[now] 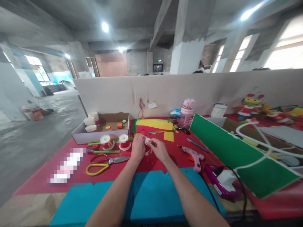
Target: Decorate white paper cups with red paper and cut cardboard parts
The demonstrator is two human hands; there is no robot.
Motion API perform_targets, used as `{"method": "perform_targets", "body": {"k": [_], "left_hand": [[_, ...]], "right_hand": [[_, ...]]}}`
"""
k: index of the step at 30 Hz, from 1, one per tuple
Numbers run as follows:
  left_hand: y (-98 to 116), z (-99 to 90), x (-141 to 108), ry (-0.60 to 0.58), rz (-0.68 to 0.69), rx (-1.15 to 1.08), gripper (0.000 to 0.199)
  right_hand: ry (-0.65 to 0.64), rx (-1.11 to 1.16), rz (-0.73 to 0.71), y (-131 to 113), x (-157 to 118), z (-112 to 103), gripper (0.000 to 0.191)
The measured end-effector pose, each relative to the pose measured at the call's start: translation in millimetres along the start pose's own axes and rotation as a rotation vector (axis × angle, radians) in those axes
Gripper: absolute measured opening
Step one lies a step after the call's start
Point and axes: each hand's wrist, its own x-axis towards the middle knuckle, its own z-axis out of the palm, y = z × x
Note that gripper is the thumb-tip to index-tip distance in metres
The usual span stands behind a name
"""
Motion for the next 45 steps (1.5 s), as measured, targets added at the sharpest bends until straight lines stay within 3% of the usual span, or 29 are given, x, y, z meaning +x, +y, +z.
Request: {"method": "perform_targets", "body": {"k": [5,9,17,22,27,36,45], "left_hand": [[-8,-5.8,-5,-0.045,0.115,-0.183,0.016],[-17,-12.9,-6,-0.061,0.084,-0.285,0.018],[-9,-10.0,-9,-0.028,0.116,-0.072,0.022],[-14,-5.4,-12,0.051,-0.043,-0.231,0.019],[-14,-10.8,-12,0.01,-0.152,-0.392,0.02],[-10,-16.7,-18,0.008,-0.109,-0.319,0.021],[-5,-12.1,-16,0.0,-0.089,-0.203,0.023]], "right_hand": [[0.033,-0.111,-0.061,8,1,-4,0.029],[0.017,-0.171,-0.109,10,1,-3,0.029],[0.035,-0.297,-0.216,-1,-2,3,0.025],[0.03,-0.314,-0.184,-5,-4,5,0.024],[0.095,-0.216,-0.123,-4,-8,7,0.025],[0.147,-0.125,-0.021,-9,-23,18,0.022],[0.147,-0.107,-0.031,-5,-24,18,0.019]]}}
